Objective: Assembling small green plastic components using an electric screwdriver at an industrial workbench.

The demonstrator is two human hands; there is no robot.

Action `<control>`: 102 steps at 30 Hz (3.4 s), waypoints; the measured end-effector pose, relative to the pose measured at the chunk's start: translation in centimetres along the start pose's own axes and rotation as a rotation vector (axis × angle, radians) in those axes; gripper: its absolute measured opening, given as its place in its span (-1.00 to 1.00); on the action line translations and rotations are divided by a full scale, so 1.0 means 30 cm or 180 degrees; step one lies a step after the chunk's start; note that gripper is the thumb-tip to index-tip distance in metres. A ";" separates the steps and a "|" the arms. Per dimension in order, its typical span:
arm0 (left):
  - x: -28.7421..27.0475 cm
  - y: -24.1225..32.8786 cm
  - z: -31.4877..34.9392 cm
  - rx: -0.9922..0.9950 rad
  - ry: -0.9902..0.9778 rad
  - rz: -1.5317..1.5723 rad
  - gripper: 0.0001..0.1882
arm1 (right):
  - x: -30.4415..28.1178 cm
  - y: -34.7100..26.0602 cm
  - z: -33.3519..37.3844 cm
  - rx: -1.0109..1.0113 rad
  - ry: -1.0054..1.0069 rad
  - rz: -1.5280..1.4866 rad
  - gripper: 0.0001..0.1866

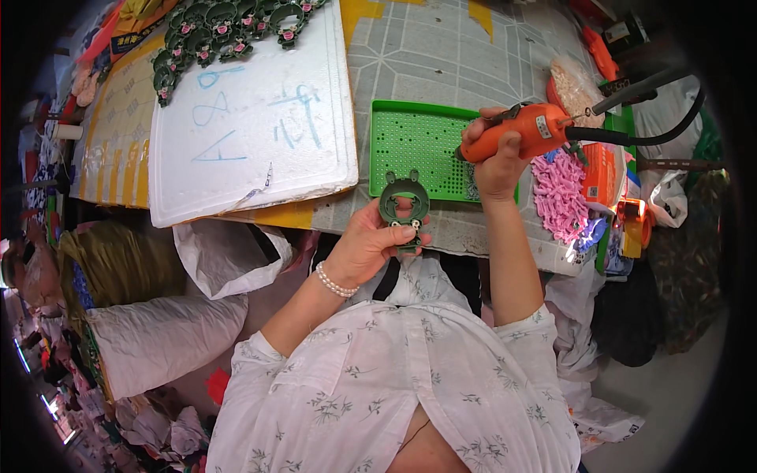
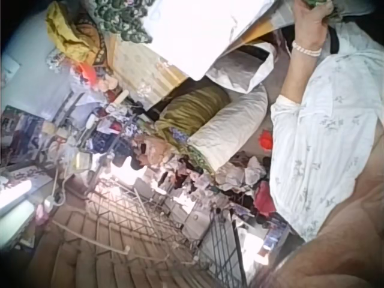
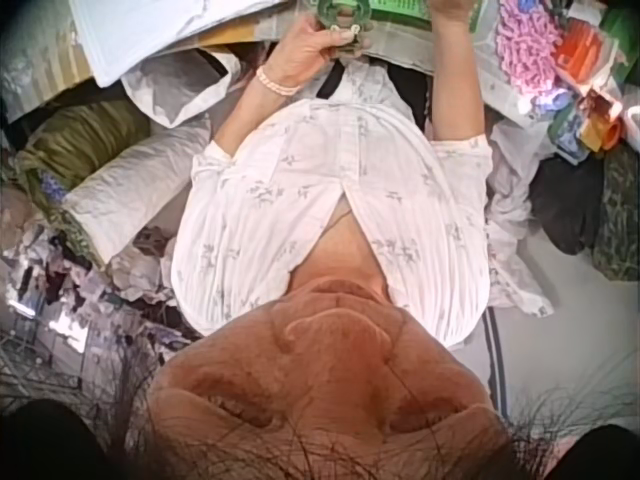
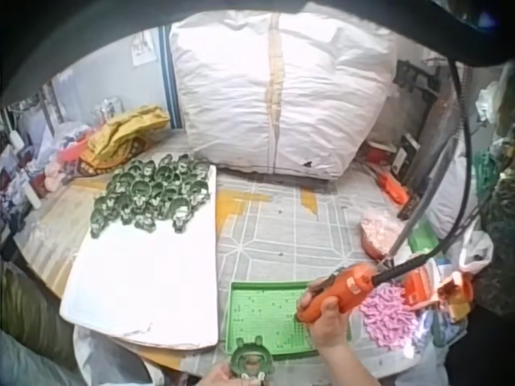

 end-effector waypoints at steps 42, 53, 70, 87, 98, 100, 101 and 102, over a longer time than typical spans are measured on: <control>0.003 0.002 0.008 0.0178 0.0138 -0.0186 -0.56 | 0.016 0.005 -0.002 -0.0048 0.0024 0.0075 -0.46; 0.003 0.003 0.004 0.0238 0.0193 -0.0220 -0.56 | 0.017 0.000 -0.005 -0.0041 -0.0002 0.0076 -0.47; 0.017 0.007 0.002 0.0375 0.0205 -0.0221 -0.53 | 0.020 -0.159 0.056 0.0051 -0.0269 0.0021 -0.14; 0.025 -0.015 -0.008 0.0531 0.0203 -0.0255 -0.58 | 0.088 -0.287 0.218 -0.0105 -0.0959 -0.0638 -0.07; 0.028 -0.027 -0.010 0.0560 0.0247 -0.0088 -0.55 | 0.087 -0.259 0.230 -0.0274 -0.1000 -0.0714 -0.08; 0.027 -0.029 -0.011 0.0568 0.0249 -0.0092 -0.55 | 0.087 -0.260 0.231 -0.0283 -0.0988 -0.0717 -0.08; 0.026 -0.030 -0.012 0.0561 0.0256 -0.0089 -0.55 | 0.086 -0.260 0.231 -0.0240 -0.0990 -0.0720 -0.08; 0.026 -0.031 -0.013 0.0553 0.0263 -0.0086 -0.54 | 0.086 -0.260 0.232 -0.0197 -0.0991 -0.0723 -0.08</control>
Point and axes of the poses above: each hand's wrist, its own z-axis away from the middle knuckle, its own x-axis out of the palm, y = z × x, the point moved 2 cm from there along -z, towards the middle knuckle, and after that the axes turned 14 degrees about z, right-handed, at the moved point
